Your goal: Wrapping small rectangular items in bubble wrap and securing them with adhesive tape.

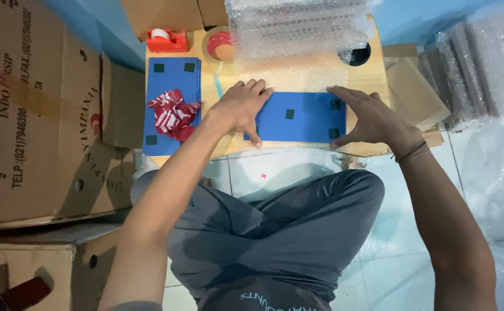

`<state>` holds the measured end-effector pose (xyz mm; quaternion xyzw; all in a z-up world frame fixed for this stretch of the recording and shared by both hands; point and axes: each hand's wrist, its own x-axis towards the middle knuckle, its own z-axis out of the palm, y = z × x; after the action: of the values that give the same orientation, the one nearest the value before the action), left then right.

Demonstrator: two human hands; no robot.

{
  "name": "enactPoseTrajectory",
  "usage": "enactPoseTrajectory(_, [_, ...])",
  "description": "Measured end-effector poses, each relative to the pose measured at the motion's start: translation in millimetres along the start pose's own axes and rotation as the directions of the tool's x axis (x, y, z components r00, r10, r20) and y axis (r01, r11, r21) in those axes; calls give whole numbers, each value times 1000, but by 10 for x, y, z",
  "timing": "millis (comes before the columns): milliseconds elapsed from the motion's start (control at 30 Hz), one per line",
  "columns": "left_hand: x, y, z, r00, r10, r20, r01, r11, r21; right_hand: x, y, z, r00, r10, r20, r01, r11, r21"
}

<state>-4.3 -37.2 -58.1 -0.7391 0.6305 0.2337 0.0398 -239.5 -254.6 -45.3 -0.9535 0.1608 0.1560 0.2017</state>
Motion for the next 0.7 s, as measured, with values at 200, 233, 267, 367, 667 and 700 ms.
enactPoseTrajectory(200, [41,-1,69,1000,-21,-17,22,999,27,5,107,91,999,-22,-31,21,999,-40])
enactPoseTrajectory(233, [26,5,74,999,-19,-36,19,1000,5,15,106,96,999,-26,-33,24,998,-51])
enactPoseTrajectory(267, [11,9,79,998,-16,-55,15,1000,-18,25,104,102,999,-30,-34,27,998,-62])
enactPoseTrajectory(367, [5,-3,87,998,-16,-63,13,999,-40,29,60,44,1000,-23,-6,22,996,-89])
enactPoseTrajectory(667, [-35,-19,67,996,-11,-87,6,998,-58,138,63,15,1000,-3,-6,2,991,-130])
enactPoseTrajectory(700, [-38,-19,72,996,-11,-86,6,998,-61,119,42,14,1000,-2,-4,1,991,-131])
